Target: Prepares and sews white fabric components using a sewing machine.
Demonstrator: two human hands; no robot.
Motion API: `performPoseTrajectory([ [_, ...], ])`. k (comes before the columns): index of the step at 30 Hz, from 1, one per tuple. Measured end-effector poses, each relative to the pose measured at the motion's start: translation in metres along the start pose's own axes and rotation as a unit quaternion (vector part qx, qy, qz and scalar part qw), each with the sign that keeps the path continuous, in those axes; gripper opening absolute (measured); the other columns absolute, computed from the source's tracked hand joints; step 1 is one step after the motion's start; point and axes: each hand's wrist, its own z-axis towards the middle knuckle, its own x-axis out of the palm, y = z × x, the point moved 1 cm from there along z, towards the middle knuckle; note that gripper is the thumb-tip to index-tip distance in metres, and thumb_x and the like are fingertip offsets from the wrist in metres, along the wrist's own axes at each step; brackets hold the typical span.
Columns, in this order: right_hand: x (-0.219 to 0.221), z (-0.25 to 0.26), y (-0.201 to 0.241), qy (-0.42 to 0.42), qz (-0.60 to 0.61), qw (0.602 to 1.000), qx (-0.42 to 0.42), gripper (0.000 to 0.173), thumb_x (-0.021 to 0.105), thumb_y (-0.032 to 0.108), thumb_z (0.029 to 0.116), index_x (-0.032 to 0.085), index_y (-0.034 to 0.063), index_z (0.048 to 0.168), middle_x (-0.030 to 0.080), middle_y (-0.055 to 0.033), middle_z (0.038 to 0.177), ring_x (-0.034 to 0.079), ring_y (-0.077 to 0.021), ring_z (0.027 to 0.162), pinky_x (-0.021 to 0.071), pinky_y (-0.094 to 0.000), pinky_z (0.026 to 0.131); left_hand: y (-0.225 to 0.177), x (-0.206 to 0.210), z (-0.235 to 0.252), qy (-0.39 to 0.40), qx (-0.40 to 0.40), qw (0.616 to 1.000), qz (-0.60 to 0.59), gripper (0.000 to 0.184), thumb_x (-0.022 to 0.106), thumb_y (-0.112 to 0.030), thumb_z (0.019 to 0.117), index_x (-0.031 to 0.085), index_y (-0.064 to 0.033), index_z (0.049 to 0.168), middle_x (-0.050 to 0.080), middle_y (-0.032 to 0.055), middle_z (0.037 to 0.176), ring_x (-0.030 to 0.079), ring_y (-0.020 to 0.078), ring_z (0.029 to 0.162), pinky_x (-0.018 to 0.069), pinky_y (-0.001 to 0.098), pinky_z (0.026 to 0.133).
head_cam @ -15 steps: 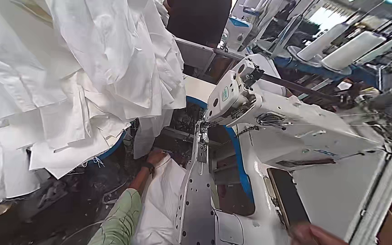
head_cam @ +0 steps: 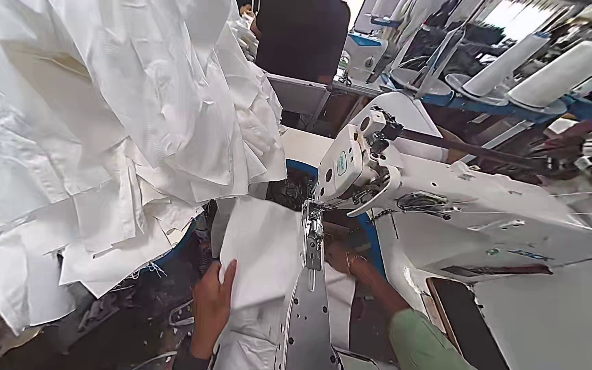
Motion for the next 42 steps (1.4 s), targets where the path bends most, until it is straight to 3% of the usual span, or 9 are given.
performPoseTrajectory([
  [4, 0.047, -0.073, -0.022, 0.068, -0.048, 0.993, 0.088, 0.036, 0.056, 0.018, 0.1037, 0.062, -0.0071, 0.129, 0.06, -0.0298, 0.134, 0.055, -0.0457, 0.13, 0.0417, -0.0614, 0.107, 0.035, 0.027, 0.009, 0.359, -0.077, 0.914, 0.171, 0.043, 0.052, -0.028, 0.1073, 0.068, 0.0105, 0.109, 0.067, 0.0324, 0.112, 0.063, 0.0472, 0.113, 0.0447, 0.0637, 0.1],
  [8, 0.043, -0.113, 0.042, -0.388, 0.11, 0.91, -0.096, 0.047, 0.06, 0.004, 0.097, 0.054, -0.0081, 0.142, 0.07, -0.0255, 0.086, 0.07, -0.0435, 0.072, 0.0563, -0.058, 0.069, -0.076, 0.033, 0.025, 0.303, 0.132, 0.943, -0.036, 0.037, 0.044, -0.019, 0.1081, 0.071, 0.0049, 0.101, 0.068, 0.0187, 0.089, 0.066, 0.0286, 0.088, 0.0505, 0.0495, 0.084],
  [12, 0.074, -0.118, 0.051, -0.603, 0.034, 0.732, -0.315, 0.024, 0.055, 0.005, 0.091, 0.074, 0.0016, 0.105, 0.067, -0.0123, 0.074, 0.061, -0.0182, 0.05, 0.0493, -0.0273, 0.043, -0.113, 0.031, -0.025, 0.529, 0.074, 0.791, -0.299, 0.053, 0.037, -0.014, 0.1085, 0.022, 0.0005, 0.158, 0.07, 0.0, 0.083, 0.068, 0.0045, 0.069, 0.0584, 0.0214, 0.067],
  [17, 0.08, -0.114, 0.051, -0.572, 0.114, 0.767, -0.269, 0.036, 0.063, 0.014, 0.0883, 0.07, -0.007, 0.117, 0.067, -0.0089, 0.071, 0.062, -0.0181, 0.05, 0.0509, -0.0299, 0.045, -0.106, 0.079, 0.015, 0.117, 0.24, 0.959, -0.093, 0.033, 0.069, -0.02, 0.0938, 0.068, 0.0028, 0.118, 0.07, 0.0167, 0.107, 0.068, 0.0284, 0.093, 0.056, 0.0451, 0.083],
  [23, 0.028, -0.095, 0.017, -0.557, 0.168, 0.805, -0.116, 0.02, 0.063, 0.012, 0.0942, 0.076, -0.0041, 0.096, 0.073, -0.0178, 0.079, 0.072, -0.0323, 0.07, 0.0573, -0.0487, 0.065, -0.118, 0.082, -0.002, 0.197, 0.189, 0.961, 0.049, 0.068, 0.056, -0.034, 0.1037, 0.032, -0.0055, 0.161, 0.069, 0.0273, 0.108, 0.068, 0.0449, 0.095, 0.0532, 0.0574, 0.084],
  [27, 0.03, -0.088, 0.036, -0.525, 0.244, 0.794, -0.186, 0.038, 0.07, 0.014, 0.0885, 0.07, -0.0069, 0.121, 0.068, -0.0093, 0.075, 0.06, -0.0175, 0.06, 0.0524, -0.0343, 0.059, -0.112, 0.086, 0.002, 0.128, 0.243, 0.961, -0.019, 0.08, 0.081, -0.04, 0.0822, 0.052, -0.002, 0.147, 0.05, 0.0321, 0.142, 0.056, 0.0485, 0.121, 0.0517, 0.0555, 0.095],
  [32, 0.039, -0.091, 0.026, -0.524, 0.264, 0.774, -0.237, 0.017, 0.067, 0.014, 0.0853, 0.078, 0.0013, 0.087, 0.075, -0.0093, 0.085, 0.07, -0.0104, 0.078, 0.0548, -0.0227, 0.073, -0.095, 0.086, -0.011, 0.09, 0.346, 0.932, 0.063, 0.047, 0.04, -0.034, 0.1055, 0.062, -0.0153, 0.143, 0.041, 0.0201, 0.16, 0.036, 0.0483, 0.147, 0.0313, 0.072, 0.11],
  [36, 0.028, -0.084, 0.024, -0.49, 0.148, 0.802, -0.309, 0.016, 0.064, 0.012, 0.0847, 0.068, 0.0012, 0.074, 0.069, -0.0174, 0.132, 0.074, -0.0203, 0.082, 0.0566, -0.0352, 0.064, -0.108, 0.087, 0.002, 0.125, 0.356, 0.925, 0.056, 0.041, 0.048, -0.013, 0.1019, 0.059, -0.0002, 0.14, 0.05, 0.0134, 0.155, 0.04, 0.0374, 0.148, 0.0178, 0.0724, 0.117],
  [42, 0.037, -0.089, 0.023, -0.41, 0.176, 0.826, -0.345, 0.02, 0.064, 0.018, 0.0745, 0.055, 0.0047, 0.062, 0.055, -0.0238, 0.148, 0.068, -0.0149, 0.073, 0.0482, -0.0297, 0.053, -0.1, 0.089, 0.0, 0.079, 0.415, 0.906, 0.039, 0.042, 0.05, -0.009, 0.0964, 0.063, 0.0036, 0.134, 0.054, 0.019, 0.151, 0.05, 0.04, 0.141, 0.042, 0.06, 0.11],
])
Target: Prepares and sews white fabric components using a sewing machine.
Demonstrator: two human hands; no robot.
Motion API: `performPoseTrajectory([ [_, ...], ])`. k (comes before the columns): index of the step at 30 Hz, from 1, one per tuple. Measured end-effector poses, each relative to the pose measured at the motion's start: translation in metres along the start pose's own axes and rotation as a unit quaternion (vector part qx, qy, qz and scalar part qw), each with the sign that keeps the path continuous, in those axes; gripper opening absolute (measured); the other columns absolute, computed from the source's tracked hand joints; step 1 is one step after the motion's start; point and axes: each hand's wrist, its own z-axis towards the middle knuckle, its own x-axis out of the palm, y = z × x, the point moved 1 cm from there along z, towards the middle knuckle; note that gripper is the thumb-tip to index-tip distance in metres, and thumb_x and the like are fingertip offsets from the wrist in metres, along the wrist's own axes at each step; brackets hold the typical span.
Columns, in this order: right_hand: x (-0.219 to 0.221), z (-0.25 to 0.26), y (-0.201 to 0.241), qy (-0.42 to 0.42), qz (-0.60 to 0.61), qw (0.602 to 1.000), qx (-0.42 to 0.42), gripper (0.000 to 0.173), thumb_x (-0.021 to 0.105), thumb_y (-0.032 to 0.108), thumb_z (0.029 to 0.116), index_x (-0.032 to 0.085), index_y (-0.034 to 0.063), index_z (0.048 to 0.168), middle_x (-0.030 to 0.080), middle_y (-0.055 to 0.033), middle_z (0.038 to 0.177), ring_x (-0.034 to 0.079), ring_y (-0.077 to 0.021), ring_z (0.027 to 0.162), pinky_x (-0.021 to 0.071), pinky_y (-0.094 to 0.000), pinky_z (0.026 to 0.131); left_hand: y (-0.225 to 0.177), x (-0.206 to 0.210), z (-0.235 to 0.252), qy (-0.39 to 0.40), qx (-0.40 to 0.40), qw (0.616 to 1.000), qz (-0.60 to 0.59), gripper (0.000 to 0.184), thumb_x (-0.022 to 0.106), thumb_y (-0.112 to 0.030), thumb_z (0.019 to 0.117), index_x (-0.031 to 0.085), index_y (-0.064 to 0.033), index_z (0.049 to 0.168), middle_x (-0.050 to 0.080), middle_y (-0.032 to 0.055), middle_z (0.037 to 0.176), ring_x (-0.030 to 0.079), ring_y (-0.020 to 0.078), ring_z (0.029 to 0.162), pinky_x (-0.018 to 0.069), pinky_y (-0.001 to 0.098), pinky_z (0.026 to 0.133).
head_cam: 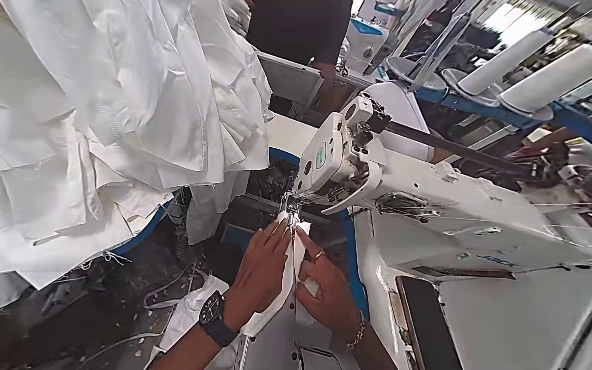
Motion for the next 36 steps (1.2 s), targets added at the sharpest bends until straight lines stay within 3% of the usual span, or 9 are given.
performPoseTrajectory([
  [4, 0.011, 0.017, -0.007, 0.012, 0.277, 0.96, 0.039, 0.019, 0.07, 0.01, 0.0799, 0.059, -0.0012, 0.07, 0.042, -0.0273, 0.154, 0.05, 0.0109, 0.071, 0.0408, -0.0078, 0.059, 0.002, -0.001, -0.003, -0.015, -0.019, 0.993, -0.12, 0.051, 0.05, -0.006, 0.0931, 0.051, 0.0121, 0.141, 0.055, 0.0264, 0.146, 0.053, 0.0376, 0.138, 0.0441, 0.045, 0.113],
  [10, 0.017, 0.017, 0.01, -0.082, 0.157, 0.981, 0.075, 0.015, 0.076, 0.013, 0.0763, 0.068, 0.0, 0.072, 0.058, -0.0237, 0.143, 0.047, 0.0106, 0.063, 0.0393, -0.0087, 0.055, -0.002, 0.0, 0.001, -0.032, -0.014, 0.992, -0.121, 0.033, 0.059, 0.002, 0.0841, 0.066, 0.0056, 0.116, 0.057, 0.0287, 0.142, 0.056, 0.0451, 0.132, 0.0497, 0.0498, 0.106],
  [18, 0.016, 0.021, 0.005, -0.075, 0.252, 0.955, 0.137, 0.015, 0.075, 0.006, 0.0727, 0.062, 0.0035, 0.065, 0.057, -0.0182, 0.146, 0.05, 0.0123, 0.061, 0.0417, -0.0079, 0.052, -0.004, 0.008, 0.007, -0.067, -0.013, 0.992, -0.103, 0.031, 0.064, 0.0, 0.0805, 0.067, 0.0049, 0.111, 0.059, 0.0278, 0.14, 0.059, 0.0432, 0.13, 0.0518, 0.0446, 0.103],
  [22, 0.028, 0.021, 0.019, -0.137, 0.06, 0.982, 0.114, 0.014, 0.067, 0.015, 0.0819, 0.068, 0.0027, 0.077, 0.063, -0.0201, 0.138, 0.06, 0.0032, 0.076, 0.0475, -0.0124, 0.065, 0.0, 0.011, 0.013, -0.059, -0.059, 0.982, -0.168, 0.038, 0.064, 0.002, 0.0844, 0.063, 0.0107, 0.122, 0.054, 0.0292, 0.145, 0.057, 0.0429, 0.132, 0.0497, 0.0459, 0.106],
  [26, 0.033, 0.031, 0.037, -0.224, -0.161, 0.957, 0.095, 0.02, 0.061, 0.013, 0.0894, 0.075, -0.001, 0.087, 0.07, -0.0178, 0.085, 0.068, -0.0231, 0.068, 0.0539, -0.0316, 0.057, 0.005, 0.013, 0.034, -0.074, -0.075, 0.979, -0.174, 0.027, 0.057, 0.004, 0.0889, 0.061, 0.0134, 0.114, 0.056, 0.0346, 0.138, 0.059, 0.0486, 0.126, 0.0493, 0.0529, 0.102],
  [29, 0.011, -0.002, 0.053, -0.127, -0.215, 0.956, 0.156, 0.017, 0.065, 0.01, 0.0874, 0.075, -0.0042, 0.088, 0.07, -0.0185, 0.075, 0.07, -0.0336, 0.064, 0.0559, -0.0482, 0.056, 0.0, -0.008, 0.018, -0.042, -0.135, 0.97, -0.196, 0.031, 0.053, -0.013, 0.0997, 0.064, 0.0073, 0.12, 0.068, 0.0187, 0.104, 0.066, 0.0312, 0.1, 0.0537, 0.0462, 0.09],
  [32, -0.01, -0.045, 0.033, 0.149, -0.131, 0.918, 0.342, 0.023, 0.069, 0.016, 0.0914, 0.07, -0.0059, 0.086, 0.066, -0.0201, 0.076, 0.065, -0.0374, 0.075, 0.0482, -0.0579, 0.071, -0.011, -0.053, -0.022, 0.169, -0.203, 0.931, -0.254, 0.034, 0.05, -0.027, 0.1067, 0.064, 0.0011, 0.121, 0.061, 0.0105, 0.078, 0.058, 0.0227, 0.07, 0.049, 0.0421, 0.071],
  [34, -0.019, -0.064, -0.003, 0.263, 0.015, 0.895, 0.359, 0.021, 0.071, 0.019, 0.0934, 0.072, -0.002, 0.089, 0.068, -0.011, 0.08, 0.064, -0.0213, 0.076, 0.0509, -0.0448, 0.076, -0.025, -0.064, -0.045, 0.19, -0.176, 0.949, -0.182, 0.027, 0.053, -0.015, 0.1048, 0.066, 0.0058, 0.115, 0.068, 0.0207, 0.083, 0.068, 0.0349, 0.078, 0.0534, 0.0522, 0.076],
  [36, -0.027, -0.072, -0.005, 0.238, 0.128, 0.934, 0.232, 0.02, 0.063, 0.018, 0.0959, 0.073, 0.001, 0.093, 0.069, -0.0005, 0.08, 0.064, -0.0031, 0.074, 0.0549, -0.0257, 0.074, -0.025, -0.058, -0.059, 0.104, -0.109, 0.978, -0.142, 0.022, 0.055, -0.011, 0.101, 0.07, 0.0052, 0.102, 0.068, 0.0189, 0.078, 0.068, 0.0342, 0.073, 0.054, 0.0518, 0.07],
])
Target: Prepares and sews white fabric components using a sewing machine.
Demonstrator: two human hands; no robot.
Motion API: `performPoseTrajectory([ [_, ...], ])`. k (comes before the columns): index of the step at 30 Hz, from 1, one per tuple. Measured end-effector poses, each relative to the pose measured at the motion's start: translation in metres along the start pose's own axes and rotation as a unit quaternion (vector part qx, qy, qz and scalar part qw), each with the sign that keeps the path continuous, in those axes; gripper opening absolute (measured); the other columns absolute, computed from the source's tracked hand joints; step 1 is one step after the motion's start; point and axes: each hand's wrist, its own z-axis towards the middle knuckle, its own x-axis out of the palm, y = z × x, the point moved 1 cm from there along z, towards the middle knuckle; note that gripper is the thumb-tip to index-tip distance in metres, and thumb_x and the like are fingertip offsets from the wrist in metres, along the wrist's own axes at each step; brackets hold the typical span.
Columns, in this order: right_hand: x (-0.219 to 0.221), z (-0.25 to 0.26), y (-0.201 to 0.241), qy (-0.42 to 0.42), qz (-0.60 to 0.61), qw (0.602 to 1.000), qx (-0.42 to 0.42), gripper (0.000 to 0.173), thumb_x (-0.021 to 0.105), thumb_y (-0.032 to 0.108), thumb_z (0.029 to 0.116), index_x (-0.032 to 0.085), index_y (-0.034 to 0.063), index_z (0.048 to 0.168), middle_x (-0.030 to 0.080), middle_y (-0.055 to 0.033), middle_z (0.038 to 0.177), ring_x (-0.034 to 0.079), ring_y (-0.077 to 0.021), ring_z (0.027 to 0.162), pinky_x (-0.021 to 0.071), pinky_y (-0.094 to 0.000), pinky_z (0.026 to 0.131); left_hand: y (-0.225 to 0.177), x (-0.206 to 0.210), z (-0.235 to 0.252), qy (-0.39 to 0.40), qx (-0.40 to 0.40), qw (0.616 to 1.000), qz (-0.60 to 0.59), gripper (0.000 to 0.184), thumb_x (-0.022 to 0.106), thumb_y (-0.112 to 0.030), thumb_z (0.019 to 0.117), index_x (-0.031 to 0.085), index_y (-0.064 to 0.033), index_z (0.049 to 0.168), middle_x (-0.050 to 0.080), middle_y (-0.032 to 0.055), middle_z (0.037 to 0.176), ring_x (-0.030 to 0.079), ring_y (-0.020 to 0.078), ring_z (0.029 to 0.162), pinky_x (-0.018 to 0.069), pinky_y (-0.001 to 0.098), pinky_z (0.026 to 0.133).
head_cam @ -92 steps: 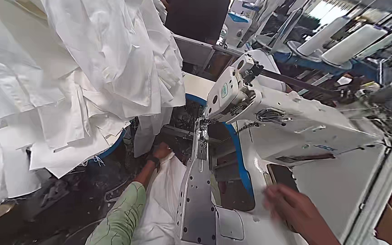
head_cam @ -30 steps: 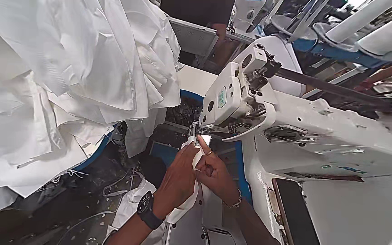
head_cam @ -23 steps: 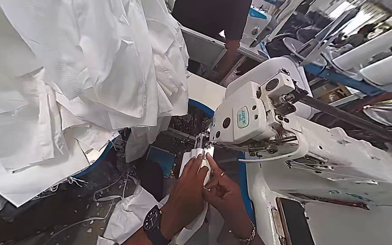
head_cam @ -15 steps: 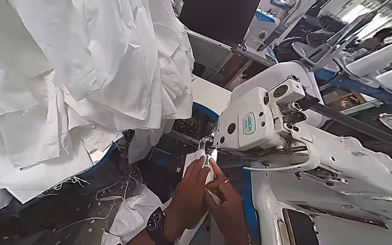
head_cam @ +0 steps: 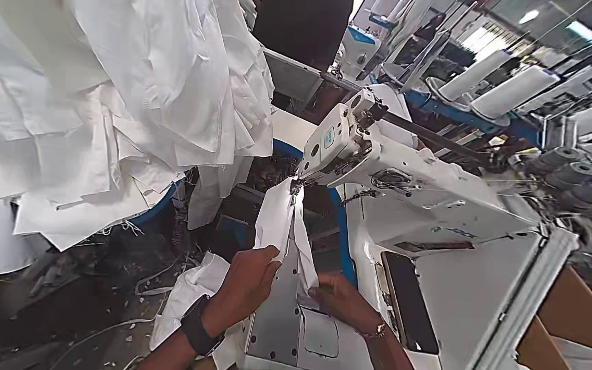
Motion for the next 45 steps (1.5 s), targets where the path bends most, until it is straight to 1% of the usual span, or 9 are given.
performPoseTrajectory([
  [4, 0.019, -0.029, 0.112, -0.186, -0.375, 0.895, -0.158, 0.025, 0.058, 0.017, 0.0926, 0.062, 0.0015, 0.074, 0.051, -0.0088, 0.05, 0.056, -0.0241, 0.041, 0.0419, -0.037, 0.037, 0.016, 0.028, 0.009, -0.133, 0.096, 0.986, 0.006, 0.023, 0.054, -0.011, 0.0981, 0.071, 0.0017, 0.091, 0.067, 0.0144, 0.076, 0.069, 0.0307, 0.073, 0.0553, 0.0448, 0.067],
  [7, 0.052, -0.023, 0.15, -0.15, -0.42, 0.895, -0.006, 0.021, 0.066, 0.016, 0.0924, 0.071, -0.0027, 0.086, 0.066, -0.0182, 0.066, 0.07, -0.0375, 0.06, 0.0534, -0.0513, 0.051, 0.017, 0.036, 0.024, -0.137, 0.062, 0.988, -0.017, 0.025, 0.049, -0.012, 0.0986, 0.067, 0.0023, 0.089, 0.061, 0.014, 0.065, 0.066, 0.0314, 0.062, 0.0528, 0.0461, 0.058],
  [10, 0.044, -0.003, 0.145, -0.023, -0.356, 0.919, 0.168, 0.032, 0.056, 0.022, 0.1025, 0.071, -0.0067, 0.104, 0.072, -0.0274, 0.092, 0.071, -0.0475, 0.091, 0.0523, -0.0627, 0.077, 0.0, -0.007, 0.035, 0.119, -0.088, 0.988, -0.04, 0.033, 0.046, -0.023, 0.109, 0.061, 0.0037, 0.119, 0.066, 0.0242, 0.082, 0.068, 0.0438, 0.085, 0.0515, 0.0595, 0.079],
  [12, 0.027, -0.004, 0.157, -0.01, -0.379, 0.912, 0.158, 0.031, 0.057, 0.022, 0.1019, 0.071, -0.0055, 0.097, 0.071, -0.0255, 0.084, 0.071, -0.0466, 0.085, 0.0524, -0.0613, 0.072, -0.002, -0.015, 0.025, 0.172, -0.085, 0.981, -0.04, 0.032, 0.052, -0.024, 0.1073, 0.062, 0.0053, 0.117, 0.066, 0.0256, 0.082, 0.068, 0.0449, 0.083, 0.051, 0.0596, 0.078],
  [15, 0.022, -0.002, 0.155, 0.008, -0.382, 0.921, 0.074, 0.027, 0.06, 0.021, 0.098, 0.072, -0.0022, 0.091, 0.069, -0.0221, 0.076, 0.071, -0.044, 0.075, 0.0522, -0.0596, 0.064, 0.017, 0.015, 0.008, -0.06, 0.086, 0.994, -0.044, 0.024, 0.06, -0.015, 0.0955, 0.067, 0.0019, 0.08, 0.061, 0.0138, 0.063, 0.066, 0.031, 0.061, 0.0527, 0.0455, 0.056],
  [18, 0.019, 0.014, 0.132, 0.044, -0.349, 0.927, 0.13, 0.035, 0.052, 0.023, 0.1047, 0.072, -0.0047, 0.103, 0.072, -0.0272, 0.089, 0.07, -0.0484, 0.089, 0.0512, -0.0653, 0.076, 0.031, 0.022, 0.025, -0.184, 0.158, 0.97, -0.027, 0.026, 0.058, -0.015, 0.0947, 0.066, -0.0008, 0.075, 0.062, 0.0102, 0.063, 0.065, 0.0238, 0.058, 0.0523, 0.0373, 0.053],
  [26, 0.011, 0.009, 0.135, 0.003, -0.354, 0.928, 0.116, 0.034, 0.057, 0.022, 0.1011, 0.069, -0.008, 0.089, 0.068, -0.0262, 0.078, 0.07, -0.0461, 0.08, 0.0506, -0.0618, 0.07, 0.011, 0.004, 0.023, -0.053, 0.056, 0.997, 0.005, 0.023, 0.059, -0.017, 0.0967, 0.07, 0.0014, 0.087, 0.059, 0.0145, 0.054, 0.064, 0.0331, 0.051, 0.0494, 0.0483, 0.05],
  [36, 0.013, 0.019, 0.149, -0.054, -0.432, 0.898, 0.063, 0.034, 0.055, 0.025, 0.0994, 0.068, -0.0009, 0.081, 0.064, -0.0192, 0.064, 0.069, -0.0417, 0.064, 0.0493, -0.0554, 0.054, 0.018, 0.016, 0.016, -0.109, 0.131, 0.985, 0.02, 0.028, 0.057, -0.019, 0.0938, 0.062, -0.0053, 0.07, 0.05, 0.007, 0.048, 0.057, 0.0235, 0.042, 0.0409, 0.0396, 0.038],
  [45, -0.006, 0.035, 0.107, 0.045, -0.338, 0.933, 0.115, 0.024, 0.057, 0.016, 0.0963, 0.068, -0.0056, 0.098, 0.067, -0.0246, 0.08, 0.069, -0.0455, 0.083, 0.0495, -0.0625, 0.073, 0.043, 0.008, -0.001, -0.122, 0.054, 0.991, -0.034, 0.032, 0.06, -0.024, 0.0962, 0.065, 0.0003, 0.076, 0.055, 0.0108, 0.051, 0.059, 0.026, 0.044, 0.0461, 0.0438, 0.043],
])
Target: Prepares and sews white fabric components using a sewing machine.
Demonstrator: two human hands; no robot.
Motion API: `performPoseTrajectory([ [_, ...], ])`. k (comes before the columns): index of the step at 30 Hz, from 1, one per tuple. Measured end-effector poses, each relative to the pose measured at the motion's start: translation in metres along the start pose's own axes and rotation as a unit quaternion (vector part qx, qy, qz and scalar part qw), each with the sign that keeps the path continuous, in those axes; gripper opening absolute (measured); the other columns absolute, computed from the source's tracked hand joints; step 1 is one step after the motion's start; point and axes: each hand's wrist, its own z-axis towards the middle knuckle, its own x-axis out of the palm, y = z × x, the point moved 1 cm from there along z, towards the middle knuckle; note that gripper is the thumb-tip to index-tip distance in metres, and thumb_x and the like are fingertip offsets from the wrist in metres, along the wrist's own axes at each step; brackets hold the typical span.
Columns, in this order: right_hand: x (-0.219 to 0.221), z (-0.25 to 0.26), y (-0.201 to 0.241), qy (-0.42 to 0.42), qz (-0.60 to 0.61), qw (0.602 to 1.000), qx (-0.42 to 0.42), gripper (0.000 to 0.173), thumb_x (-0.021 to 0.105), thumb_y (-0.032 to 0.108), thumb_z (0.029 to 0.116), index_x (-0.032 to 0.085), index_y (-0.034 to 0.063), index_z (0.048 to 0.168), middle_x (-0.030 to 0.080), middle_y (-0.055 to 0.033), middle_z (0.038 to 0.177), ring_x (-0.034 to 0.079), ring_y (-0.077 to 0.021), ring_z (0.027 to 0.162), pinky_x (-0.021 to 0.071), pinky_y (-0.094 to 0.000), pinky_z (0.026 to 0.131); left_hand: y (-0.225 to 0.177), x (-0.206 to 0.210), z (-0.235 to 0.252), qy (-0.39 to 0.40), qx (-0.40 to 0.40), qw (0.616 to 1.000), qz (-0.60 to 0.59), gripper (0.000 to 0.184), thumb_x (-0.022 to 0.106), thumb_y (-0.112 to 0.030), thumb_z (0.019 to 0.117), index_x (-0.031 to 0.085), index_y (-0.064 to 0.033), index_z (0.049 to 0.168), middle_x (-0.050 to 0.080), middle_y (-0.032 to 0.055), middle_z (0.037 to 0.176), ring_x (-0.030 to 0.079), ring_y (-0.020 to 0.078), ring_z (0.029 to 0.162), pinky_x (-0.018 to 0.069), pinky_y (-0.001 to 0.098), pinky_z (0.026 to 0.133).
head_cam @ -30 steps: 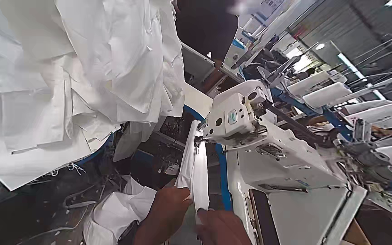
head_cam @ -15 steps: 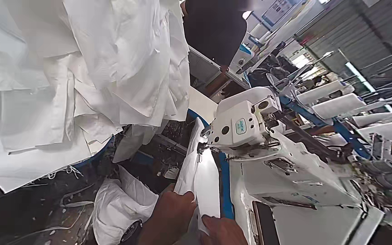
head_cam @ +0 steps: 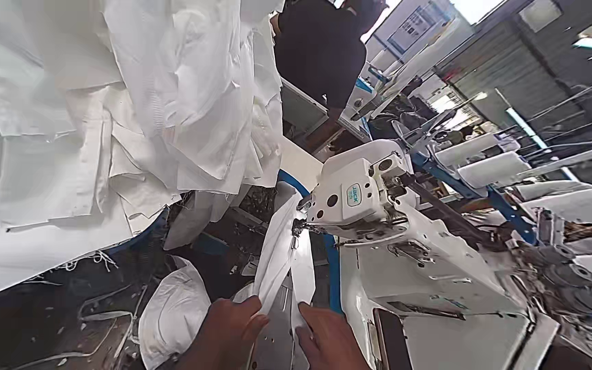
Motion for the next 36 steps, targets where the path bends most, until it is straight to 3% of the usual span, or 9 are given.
performPoseTrajectory([
  [5, 0.058, -0.002, -0.09, 0.097, 0.115, 0.985, -0.088, 0.023, 0.061, 0.009, 0.0977, 0.068, -0.0103, 0.089, 0.066, -0.0217, 0.078, 0.064, -0.0342, 0.077, 0.0499, -0.0536, 0.077, 0.061, -0.064, -0.002, 0.121, -0.073, 0.989, -0.036, 0.037, 0.055, -0.029, 0.1028, 0.068, 0.0016, 0.087, 0.059, 0.0116, 0.066, 0.059, 0.025, 0.062, 0.0472, 0.0477, 0.061],
  [7, 0.018, -0.039, -0.049, -0.008, -0.033, 0.992, -0.125, 0.019, 0.062, 0.008, 0.0955, 0.072, -0.0054, 0.086, 0.069, -0.0217, 0.073, 0.07, -0.0406, 0.074, 0.0518, -0.0592, 0.078, 0.032, -0.066, 0.013, 0.074, 0.038, 0.996, 0.017, 0.037, 0.049, -0.027, 0.1045, 0.069, -0.0034, 0.085, 0.06, 0.0074, 0.063, 0.06, 0.0205, 0.058, 0.0479, 0.0415, 0.056],
  [9, -0.001, -0.08, 0.013, -0.171, -0.131, 0.963, -0.161, 0.013, 0.068, 0.008, 0.0876, 0.072, 0.0011, 0.078, 0.066, -0.015, 0.062, 0.07, -0.0347, 0.061, 0.0548, -0.0526, 0.064, -0.018, -0.039, 0.0, 0.035, 0.112, 0.99, 0.071, 0.025, 0.055, -0.018, 0.0977, 0.068, -0.0057, 0.081, 0.059, 0.0058, 0.057, 0.061, 0.0211, 0.049, 0.0485, 0.0398, 0.045],
  [12, 0.032, -0.071, 0.05, -0.237, -0.073, 0.956, -0.159, 0.012, 0.067, 0.009, 0.0848, 0.071, 0.0045, 0.074, 0.062, -0.0105, 0.056, 0.066, -0.0278, 0.053, 0.0505, -0.0438, 0.049, -0.057, 0.011, -0.031, 0.023, 0.053, 0.989, 0.136, 0.016, 0.066, -0.007, 0.0803, 0.076, -0.0019, 0.091, 0.058, 0.0091, 0.052, 0.062, 0.0281, 0.044, 0.0471, 0.044, 0.039],
  [16, 0.007, -0.06, 0.042, -0.154, -0.029, 0.986, -0.06, 0.027, 0.059, 0.016, 0.0976, 0.07, -0.002, 0.08, 0.064, -0.017, 0.063, 0.068, -0.0361, 0.058, 0.0511, -0.052, 0.05, -0.038, 0.018, -0.024, -0.049, 0.037, 0.995, 0.082, 0.026, 0.058, -0.014, 0.0917, 0.08, -0.0043, 0.101, 0.06, 0.0069, 0.051, 0.06, 0.0235, 0.041, 0.0459, 0.0409, 0.037],
  [26, -0.021, -0.008, 0.045, -0.063, -0.078, 0.994, -0.045, 0.026, 0.057, 0.018, 0.0984, 0.068, -0.0015, 0.086, 0.064, -0.0174, 0.065, 0.068, -0.0377, 0.061, 0.0506, -0.0517, 0.051, -0.008, 0.035, 0.018, -0.059, 0.048, 0.997, -0.023, 0.033, 0.051, -0.016, 0.0955, 0.079, -0.0026, 0.107, 0.053, 0.0046, 0.048, 0.053, 0.0196, 0.037, 0.0403, 0.0361, 0.036],
  [30, -0.012, 0.005, 0.015, -0.093, 0.0, 0.989, -0.113, 0.024, 0.061, 0.019, 0.0921, 0.065, 0.0012, 0.077, 0.056, -0.0115, 0.06, 0.061, -0.0294, 0.055, 0.0465, -0.045, 0.05, 0.005, 0.038, 0.038, -0.031, 0.03, 0.991, -0.128, 0.03, 0.051, -0.014, 0.0983, 0.077, 0.0001, 0.103, 0.059, 0.0065, 0.055, 0.056, 0.0176, 0.046, 0.0437, 0.0346, 0.046],
  [34, 0.001, -0.02, 0.001, -0.087, 0.056, 0.985, -0.135, 0.028, 0.069, 0.016, 0.0896, 0.063, -0.0034, 0.07, 0.058, -0.0162, 0.062, 0.061, -0.0307, 0.057, 0.047, -0.0458, 0.053, 0.001, 0.025, 0.046, 0.039, 0.018, 0.994, -0.102, 0.033, 0.053, -0.013, 0.0977, 0.076, 0.0004, 0.117, 0.056, 0.0071, 0.053, 0.054, 0.0214, 0.045, 0.0426, 0.0379, 0.045],
  [36, -0.01, -0.02, 0.013, -0.113, 0.033, 0.978, -0.171, 0.026, 0.065, 0.018, 0.0919, 0.065, 0.0012, 0.072, 0.058, -0.0122, 0.061, 0.061, -0.0262, 0.056, 0.0455, -0.0406, 0.05, 0.0, 0.023, 0.044, 0.084, 0.032, 0.988, -0.125, 0.027, 0.055, -0.01, 0.0953, 0.076, 0.0033, 0.107, 0.057, 0.0095, 0.054, 0.057, 0.0243, 0.047, 0.0446, 0.0413, 0.046],
])
